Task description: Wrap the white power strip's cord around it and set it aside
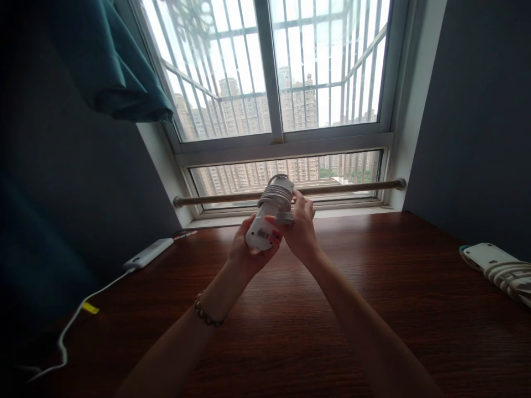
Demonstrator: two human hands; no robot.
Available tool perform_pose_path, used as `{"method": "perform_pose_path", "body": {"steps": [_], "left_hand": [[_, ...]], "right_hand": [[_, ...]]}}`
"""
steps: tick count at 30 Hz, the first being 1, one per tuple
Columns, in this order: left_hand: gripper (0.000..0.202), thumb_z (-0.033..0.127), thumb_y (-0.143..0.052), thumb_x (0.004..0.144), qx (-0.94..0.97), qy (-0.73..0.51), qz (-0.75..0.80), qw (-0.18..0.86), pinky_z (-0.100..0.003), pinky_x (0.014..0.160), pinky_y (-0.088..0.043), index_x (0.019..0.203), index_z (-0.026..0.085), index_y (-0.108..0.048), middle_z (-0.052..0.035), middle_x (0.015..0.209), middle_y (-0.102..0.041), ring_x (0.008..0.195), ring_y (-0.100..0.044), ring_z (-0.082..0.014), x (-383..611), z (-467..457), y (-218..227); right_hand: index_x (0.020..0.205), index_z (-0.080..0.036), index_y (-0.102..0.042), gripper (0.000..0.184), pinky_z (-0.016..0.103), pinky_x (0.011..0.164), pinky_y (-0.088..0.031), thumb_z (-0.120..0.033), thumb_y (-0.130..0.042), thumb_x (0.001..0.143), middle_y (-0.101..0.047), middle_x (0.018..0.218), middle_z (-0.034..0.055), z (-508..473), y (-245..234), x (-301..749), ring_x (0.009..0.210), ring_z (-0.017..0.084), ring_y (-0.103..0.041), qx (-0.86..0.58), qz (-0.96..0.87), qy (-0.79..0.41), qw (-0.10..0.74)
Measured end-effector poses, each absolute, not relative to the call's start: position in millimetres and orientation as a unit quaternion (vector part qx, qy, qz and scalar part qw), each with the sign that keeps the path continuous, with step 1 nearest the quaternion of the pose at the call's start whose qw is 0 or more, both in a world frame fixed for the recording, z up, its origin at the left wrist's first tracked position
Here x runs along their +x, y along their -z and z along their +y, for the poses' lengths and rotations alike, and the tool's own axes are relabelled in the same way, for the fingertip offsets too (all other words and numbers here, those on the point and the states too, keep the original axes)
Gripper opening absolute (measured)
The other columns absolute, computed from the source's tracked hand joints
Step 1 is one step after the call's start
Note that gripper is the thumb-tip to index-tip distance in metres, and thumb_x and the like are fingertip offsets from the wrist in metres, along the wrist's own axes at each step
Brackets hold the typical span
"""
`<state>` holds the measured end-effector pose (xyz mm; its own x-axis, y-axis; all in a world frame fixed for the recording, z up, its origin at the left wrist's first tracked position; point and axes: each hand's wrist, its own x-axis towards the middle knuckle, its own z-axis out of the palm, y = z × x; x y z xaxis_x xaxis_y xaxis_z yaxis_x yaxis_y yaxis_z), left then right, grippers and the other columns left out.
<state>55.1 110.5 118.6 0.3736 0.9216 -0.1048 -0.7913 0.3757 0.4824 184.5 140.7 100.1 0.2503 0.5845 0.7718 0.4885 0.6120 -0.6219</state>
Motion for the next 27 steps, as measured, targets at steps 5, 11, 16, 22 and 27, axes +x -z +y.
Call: {"method": "perform_pose_path", "body": {"steps": [5, 11, 16, 22, 27], "left_hand": [[0.027, 0.031, -0.051, 0.080, 0.159, -0.500, 0.114, 0.844, -0.023, 0.046, -0.050, 0.098, 0.011, -0.054, -0.0108, 0.083, -0.057, 0.065, -0.053, -0.0150, 47, 116, -117], [0.027, 0.033, -0.049, 0.082, 0.167, -0.519, 0.124, 0.829, -0.024, 0.045, -0.050, 0.099, 0.013, -0.055, -0.0108, 0.084, -0.056, 0.065, -0.052, -0.0154, 46, 116, -119], [0.031, 0.035, -0.048, 0.084, 0.190, -0.517, 0.131, 0.824, -0.022, 0.048, -0.050, 0.099, 0.008, -0.055, -0.0115, 0.083, -0.058, 0.065, -0.052, -0.0145, 48, 110, -121], [0.033, 0.037, -0.046, 0.087, 0.254, -0.562, 0.172, 0.768, -0.020, 0.048, -0.048, 0.093, 0.006, -0.057, -0.0106, 0.079, -0.060, 0.062, -0.054, -0.0131, 53, 103, -121], [0.028, 0.036, -0.049, 0.087, 0.325, -0.612, 0.219, 0.687, -0.021, 0.047, -0.046, 0.093, 0.011, -0.059, -0.0067, 0.078, -0.060, 0.058, -0.056, -0.0122, 56, 96, -121]], "right_hand": [[0.075, -0.011, -0.057, 0.047, 0.030, 0.055, -0.041, -0.045, -0.082, 0.053, -0.053, 0.068, 0.0048, 130, -120, 208, 0.058, 0.015, -0.046, -0.421, -0.657, -0.175, 0.601], [0.087, -0.012, -0.061, 0.038, 0.025, 0.062, -0.051, -0.025, -0.081, 0.057, -0.062, 0.080, 0.0032, 124, -126, 204, 0.071, 0.015, -0.060, -0.233, -0.618, -0.413, 0.628], [0.100, -0.010, -0.054, 0.036, 0.027, 0.061, -0.051, -0.029, -0.071, 0.073, -0.065, 0.080, 0.0056, 123, -126, 199, 0.062, 0.013, -0.059, -0.214, -0.601, -0.347, 0.687], [0.094, -0.013, -0.051, 0.015, 0.023, 0.059, -0.045, -0.023, -0.058, 0.085, -0.061, 0.077, 0.0029, 117, -127, 205, 0.065, 0.012, -0.058, -0.264, -0.747, -0.065, 0.606], [0.095, -0.013, -0.047, 0.009, 0.023, 0.061, -0.043, -0.019, -0.051, 0.089, -0.059, 0.080, 0.0038, 112, -130, 208, 0.067, 0.012, -0.055, -0.253, -0.798, 0.056, 0.544]]}}
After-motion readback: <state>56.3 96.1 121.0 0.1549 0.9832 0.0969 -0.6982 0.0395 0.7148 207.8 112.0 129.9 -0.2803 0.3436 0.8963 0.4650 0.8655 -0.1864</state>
